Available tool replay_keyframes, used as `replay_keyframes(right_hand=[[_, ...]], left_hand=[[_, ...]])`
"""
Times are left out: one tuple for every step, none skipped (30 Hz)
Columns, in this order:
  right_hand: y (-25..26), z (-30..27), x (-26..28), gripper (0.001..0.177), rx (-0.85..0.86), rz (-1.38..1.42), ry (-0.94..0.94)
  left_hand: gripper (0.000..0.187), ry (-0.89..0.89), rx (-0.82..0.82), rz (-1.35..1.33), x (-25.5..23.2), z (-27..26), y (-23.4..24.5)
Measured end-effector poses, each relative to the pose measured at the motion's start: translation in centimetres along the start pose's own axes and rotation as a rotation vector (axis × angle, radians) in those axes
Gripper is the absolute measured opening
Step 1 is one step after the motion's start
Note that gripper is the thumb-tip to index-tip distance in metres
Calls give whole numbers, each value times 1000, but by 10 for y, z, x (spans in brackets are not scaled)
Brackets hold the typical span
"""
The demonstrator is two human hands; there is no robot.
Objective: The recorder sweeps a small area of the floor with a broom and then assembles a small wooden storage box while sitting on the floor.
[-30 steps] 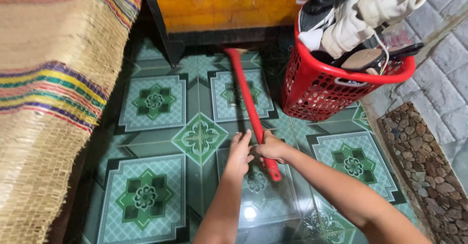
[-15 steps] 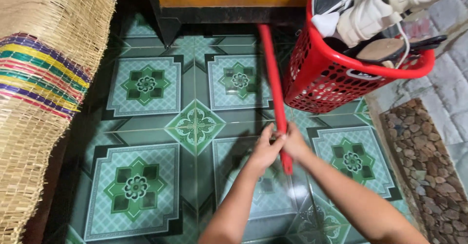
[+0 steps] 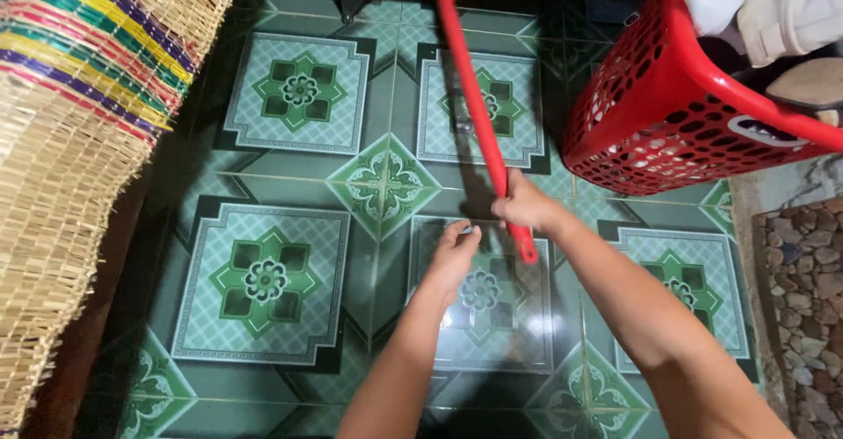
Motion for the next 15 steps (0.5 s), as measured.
replay_keyframes(right_hand=[[1,-15,5,46,-7,7,7],[1,-30,8,51,27,39,-20],[0,-48,9,57,64,70,-51],[13,-61,-9,57,60,76,-47],[26,-75,-26,65,49,167,-25],[38,-88,-43,73,39,257,-3],[47,-102,-53,73,38,261,-8],[58,-115,-64,75,5,288,-20],[68,-127,-73,77,-26,313,-32],[66,-131,-70,77,-25,316,-35],[66,-135,-67,75,-74,289,-32],[66,-139,-64,73,-123,262,-28],[60,-129,-57,73,-119,263,-28],[55,-120,-52,68,-132,269,-70],[50,-110,-46,64,-146,274,-108]], left_hand=[[60,-7,2,9,-11,-1,0],[64,22,26,-6,-22,-2,-2],[68,57,49,-22,-29,-6,-5],[68,55,51,-15,-30,-5,-11],[72,48,75,-25,-31,-4,-18],[76,41,98,-36,-32,-3,-25],[76,47,100,-33,-32,-5,-30],[78,44,123,-27,-32,-7,-36],[79,39,144,-22,-33,-9,-42],[79,44,143,-21,-32,-9,-44],[78,41,150,-12,-30,-10,-48],[78,37,158,-3,-29,-11,-51],[78,39,154,-2,-29,-13,-49],[76,49,148,6,-30,-16,-48],[74,56,141,13,-31,-18,-46]])
Point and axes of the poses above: each hand's wrist, its own z-axis towards the middle knuckle, its own y-axis out of the back of the hand, x = y × z, the point moved 3 cm from there along z, towards the middle knuckle, and after that the axes turned 12 degrees about z, right-handed, at the moved point
